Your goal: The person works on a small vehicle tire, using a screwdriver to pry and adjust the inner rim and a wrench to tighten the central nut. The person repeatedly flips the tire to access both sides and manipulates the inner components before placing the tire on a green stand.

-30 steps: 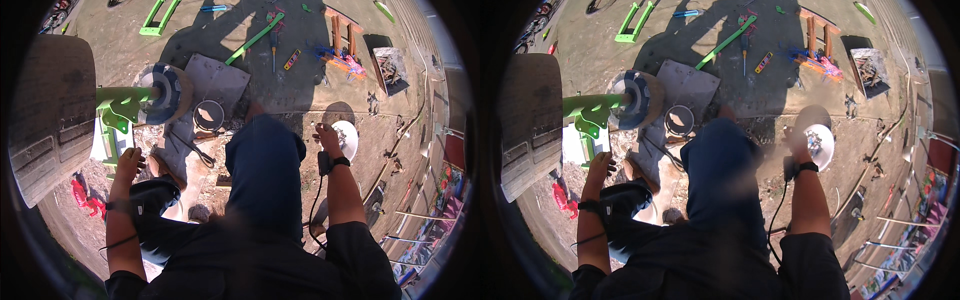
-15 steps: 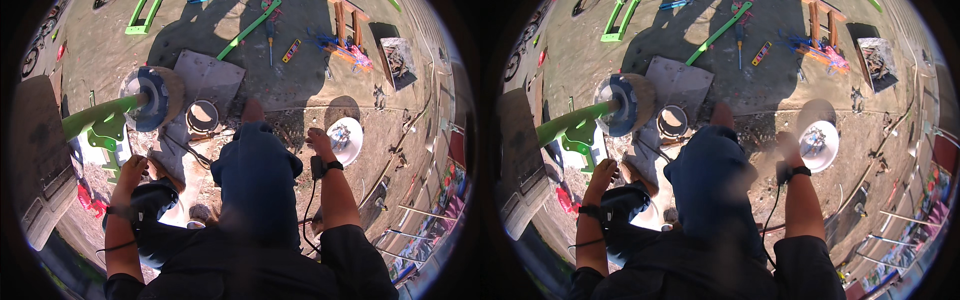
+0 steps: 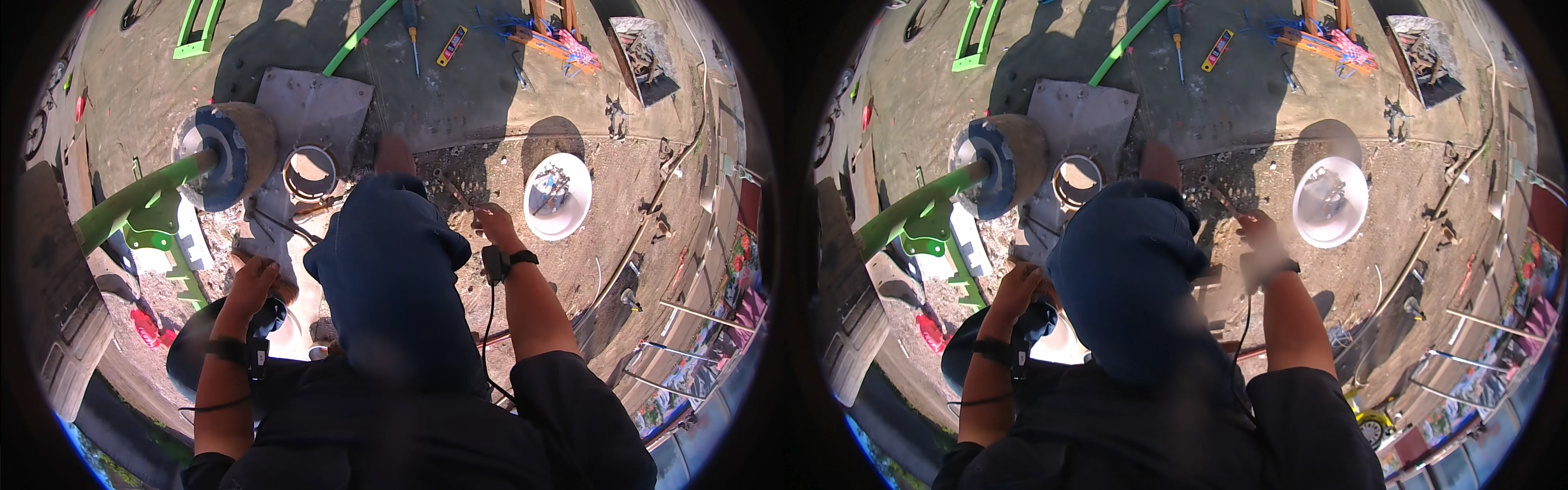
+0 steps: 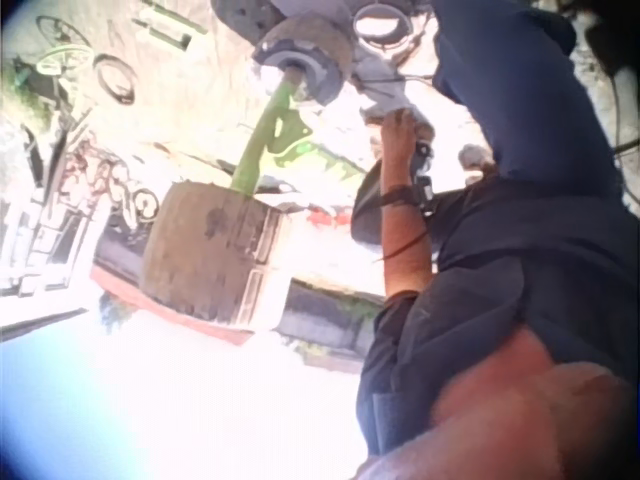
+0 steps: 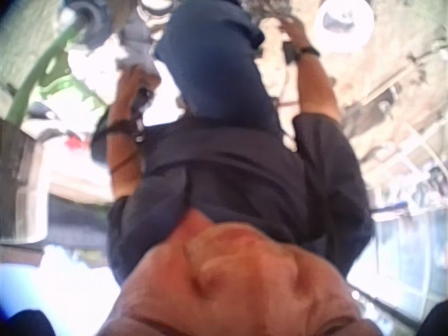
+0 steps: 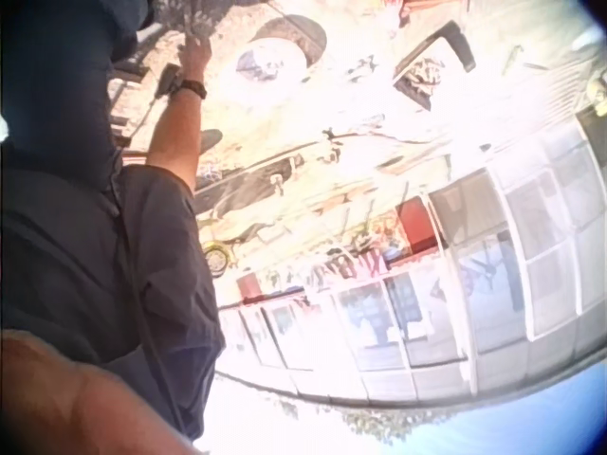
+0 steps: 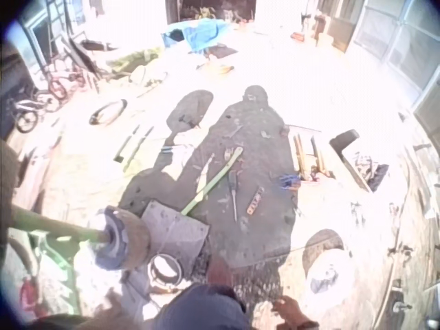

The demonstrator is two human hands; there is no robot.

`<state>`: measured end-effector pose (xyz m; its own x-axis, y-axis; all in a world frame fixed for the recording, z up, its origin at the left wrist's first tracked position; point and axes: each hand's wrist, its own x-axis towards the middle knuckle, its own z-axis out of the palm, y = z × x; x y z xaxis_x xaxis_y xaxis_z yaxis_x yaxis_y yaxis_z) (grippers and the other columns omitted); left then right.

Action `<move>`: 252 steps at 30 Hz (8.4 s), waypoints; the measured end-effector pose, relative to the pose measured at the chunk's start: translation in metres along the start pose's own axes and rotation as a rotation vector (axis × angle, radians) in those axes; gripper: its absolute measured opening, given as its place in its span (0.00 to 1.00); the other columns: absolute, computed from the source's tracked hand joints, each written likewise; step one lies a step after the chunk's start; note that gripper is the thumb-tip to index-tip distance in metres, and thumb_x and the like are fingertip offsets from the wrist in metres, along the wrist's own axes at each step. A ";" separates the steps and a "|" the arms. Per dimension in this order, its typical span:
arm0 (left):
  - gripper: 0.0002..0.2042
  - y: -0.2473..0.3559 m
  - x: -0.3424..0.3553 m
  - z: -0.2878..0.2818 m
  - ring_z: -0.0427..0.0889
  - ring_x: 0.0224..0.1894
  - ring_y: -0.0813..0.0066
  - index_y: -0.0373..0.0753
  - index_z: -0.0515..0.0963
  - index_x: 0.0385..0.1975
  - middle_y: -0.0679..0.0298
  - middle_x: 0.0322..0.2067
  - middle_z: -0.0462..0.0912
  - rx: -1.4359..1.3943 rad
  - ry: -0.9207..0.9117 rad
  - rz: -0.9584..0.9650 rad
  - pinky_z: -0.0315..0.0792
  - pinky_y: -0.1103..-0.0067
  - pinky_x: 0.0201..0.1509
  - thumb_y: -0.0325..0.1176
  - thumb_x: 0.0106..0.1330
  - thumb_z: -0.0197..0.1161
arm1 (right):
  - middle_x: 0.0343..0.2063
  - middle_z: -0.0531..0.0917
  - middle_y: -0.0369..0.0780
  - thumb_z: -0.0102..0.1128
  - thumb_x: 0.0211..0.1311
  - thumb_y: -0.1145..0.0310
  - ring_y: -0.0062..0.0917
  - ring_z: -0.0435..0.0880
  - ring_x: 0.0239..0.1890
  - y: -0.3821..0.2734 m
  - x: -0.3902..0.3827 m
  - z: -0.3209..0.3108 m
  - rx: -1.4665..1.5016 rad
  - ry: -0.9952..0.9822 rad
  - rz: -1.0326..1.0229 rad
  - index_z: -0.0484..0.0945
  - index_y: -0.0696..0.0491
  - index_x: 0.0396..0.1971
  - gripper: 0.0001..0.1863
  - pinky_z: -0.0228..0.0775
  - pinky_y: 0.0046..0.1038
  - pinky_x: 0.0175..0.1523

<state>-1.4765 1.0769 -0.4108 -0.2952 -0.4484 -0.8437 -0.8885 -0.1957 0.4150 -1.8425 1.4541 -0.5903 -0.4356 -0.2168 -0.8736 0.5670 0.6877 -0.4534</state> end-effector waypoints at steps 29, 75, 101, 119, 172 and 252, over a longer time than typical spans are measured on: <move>0.22 -0.038 0.001 0.027 0.84 0.42 0.51 0.35 0.80 0.43 0.49 0.37 0.85 0.433 0.036 0.244 0.75 0.63 0.48 0.51 0.69 0.58 | 0.44 0.79 0.51 0.54 0.61 0.64 0.46 0.78 0.45 0.030 0.091 0.054 -1.034 0.220 -0.517 0.81 0.58 0.40 0.15 0.72 0.45 0.52; 0.11 0.096 -0.275 -0.290 0.78 0.49 0.53 0.42 0.82 0.47 0.52 0.44 0.76 0.668 1.213 0.858 0.74 0.65 0.53 0.37 0.68 0.60 | 0.57 0.74 0.47 0.63 0.60 0.67 0.46 0.68 0.64 -0.368 -0.420 0.339 -0.445 -0.025 -2.320 0.74 0.59 0.55 0.23 0.56 0.43 0.68; 0.11 0.104 -0.264 -0.321 0.80 0.41 0.59 0.44 0.84 0.47 0.56 0.38 0.79 0.788 1.194 0.903 0.76 0.70 0.47 0.33 0.68 0.62 | 0.56 0.71 0.45 0.71 0.51 0.66 0.47 0.67 0.62 -0.370 -0.420 0.342 -0.433 -0.039 -2.312 0.74 0.55 0.54 0.29 0.59 0.45 0.66; 0.12 0.098 -0.284 -0.268 0.84 0.36 0.53 0.40 0.81 0.43 0.53 0.34 0.82 0.780 1.369 0.739 0.78 0.65 0.39 0.39 0.65 0.64 | 0.52 0.76 0.43 0.76 0.46 0.51 0.45 0.70 0.59 -0.378 -0.412 0.366 -0.287 0.123 -2.388 0.76 0.53 0.50 0.33 0.59 0.44 0.66; 0.10 0.115 -0.278 -0.345 0.85 0.39 0.62 0.36 0.80 0.46 0.56 0.37 0.86 0.672 1.237 0.531 0.77 0.72 0.45 0.34 0.73 0.56 | 0.55 0.70 0.43 0.79 0.46 0.54 0.49 0.67 0.63 -0.379 -0.382 0.358 -0.192 -0.093 -2.466 0.75 0.51 0.51 0.33 0.64 0.47 0.65; 0.13 0.296 -0.231 -0.318 0.83 0.38 0.45 0.33 0.81 0.35 0.46 0.31 0.84 1.039 1.021 1.156 0.76 0.61 0.44 0.38 0.63 0.58 | 0.49 0.76 0.42 0.70 0.54 0.45 0.45 0.72 0.56 -0.385 -0.380 0.361 -0.199 -0.030 -2.534 0.77 0.49 0.50 0.29 0.67 0.47 0.63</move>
<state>-1.5598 0.8450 0.0160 -0.8857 -0.3158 0.3404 -0.3737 0.9199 -0.1190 -1.6436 1.0215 -0.1475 0.1408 -0.3126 0.9394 -0.7295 -0.6743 -0.1151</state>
